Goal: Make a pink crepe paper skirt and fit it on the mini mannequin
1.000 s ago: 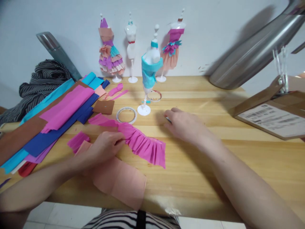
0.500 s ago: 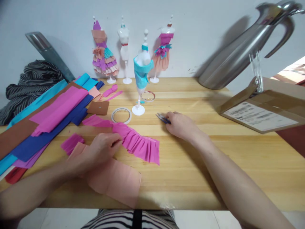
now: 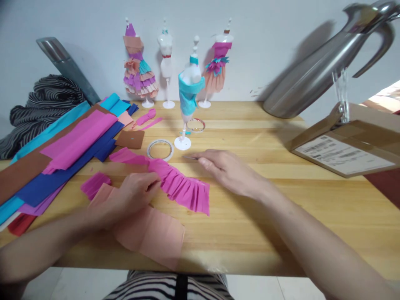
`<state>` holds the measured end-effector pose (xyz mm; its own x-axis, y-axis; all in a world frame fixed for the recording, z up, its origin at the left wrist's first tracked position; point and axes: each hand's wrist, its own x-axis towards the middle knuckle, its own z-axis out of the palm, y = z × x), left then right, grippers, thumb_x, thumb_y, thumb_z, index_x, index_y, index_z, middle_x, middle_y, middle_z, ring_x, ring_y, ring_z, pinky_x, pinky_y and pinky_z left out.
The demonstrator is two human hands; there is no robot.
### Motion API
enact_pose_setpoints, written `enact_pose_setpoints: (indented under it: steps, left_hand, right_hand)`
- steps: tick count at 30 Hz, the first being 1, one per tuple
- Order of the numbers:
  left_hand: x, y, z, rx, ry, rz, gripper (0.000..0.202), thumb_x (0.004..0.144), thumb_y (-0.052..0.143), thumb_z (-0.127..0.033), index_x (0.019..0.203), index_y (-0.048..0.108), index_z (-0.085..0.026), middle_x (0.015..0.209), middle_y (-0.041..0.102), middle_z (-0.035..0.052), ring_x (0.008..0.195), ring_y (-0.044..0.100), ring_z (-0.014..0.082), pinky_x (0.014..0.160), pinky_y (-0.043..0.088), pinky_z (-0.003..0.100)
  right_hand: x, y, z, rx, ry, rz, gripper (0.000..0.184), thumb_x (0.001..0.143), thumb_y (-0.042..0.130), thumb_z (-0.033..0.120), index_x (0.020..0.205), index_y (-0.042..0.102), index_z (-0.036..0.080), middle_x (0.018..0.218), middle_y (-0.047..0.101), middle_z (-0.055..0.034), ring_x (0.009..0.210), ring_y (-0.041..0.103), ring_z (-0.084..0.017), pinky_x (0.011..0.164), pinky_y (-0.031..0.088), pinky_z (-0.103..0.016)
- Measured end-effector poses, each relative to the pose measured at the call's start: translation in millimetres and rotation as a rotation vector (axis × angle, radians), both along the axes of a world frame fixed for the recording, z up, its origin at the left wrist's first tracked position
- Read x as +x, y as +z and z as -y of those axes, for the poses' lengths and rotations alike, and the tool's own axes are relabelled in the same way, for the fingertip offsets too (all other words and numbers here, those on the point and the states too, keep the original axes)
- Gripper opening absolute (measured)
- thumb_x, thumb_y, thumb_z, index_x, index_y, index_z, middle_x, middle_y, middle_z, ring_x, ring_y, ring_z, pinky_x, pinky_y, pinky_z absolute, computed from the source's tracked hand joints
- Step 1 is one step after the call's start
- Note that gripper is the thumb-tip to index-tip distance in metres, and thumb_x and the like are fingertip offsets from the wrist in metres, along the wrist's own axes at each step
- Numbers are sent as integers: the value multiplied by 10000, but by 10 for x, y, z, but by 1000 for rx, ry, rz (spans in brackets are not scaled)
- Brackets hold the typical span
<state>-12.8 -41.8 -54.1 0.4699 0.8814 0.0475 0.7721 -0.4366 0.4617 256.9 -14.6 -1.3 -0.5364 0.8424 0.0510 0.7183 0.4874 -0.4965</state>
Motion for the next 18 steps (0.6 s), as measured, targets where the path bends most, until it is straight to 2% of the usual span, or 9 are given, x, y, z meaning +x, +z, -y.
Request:
enact_pose_setpoints:
  steps: [4,8,13,18]
  left_hand:
    - [8,5,1,24,-3,-29,236,791,460,-107,587,355,-162,547,359,-44,532,268,88,538,132,287]
    - [21,52,8,59,-23,-82,228,778,448,-75,589,354,-163,537,327,-44,523,239,91,533,114,295]
    - [42,126,34,67,-22,-125,226,731,447,-25,577,356,-163,535,296,-47,517,226,91,536,108,300]
    - [66,174,37,18,-6,-155,231,707,452,-7,568,354,-163,532,284,-49,509,212,88,545,105,305]
  right_hand:
    - [-288,153,51,156,171,204,367,992,388,263,1208,665,153,917,693,-108,747,636,-191,651,412,-282]
    - [-469,199,54,221,284,358,275,969,447,225,1054,695,143,769,631,-71,629,555,-159,579,319,-273]
    - [-581,154,54,295,341,465,188,918,480,142,914,668,135,721,594,-52,542,464,-135,530,216,-294]
    - [-663,101,66,333,341,528,189,859,483,53,874,651,138,717,593,-62,555,490,-155,524,197,-307]
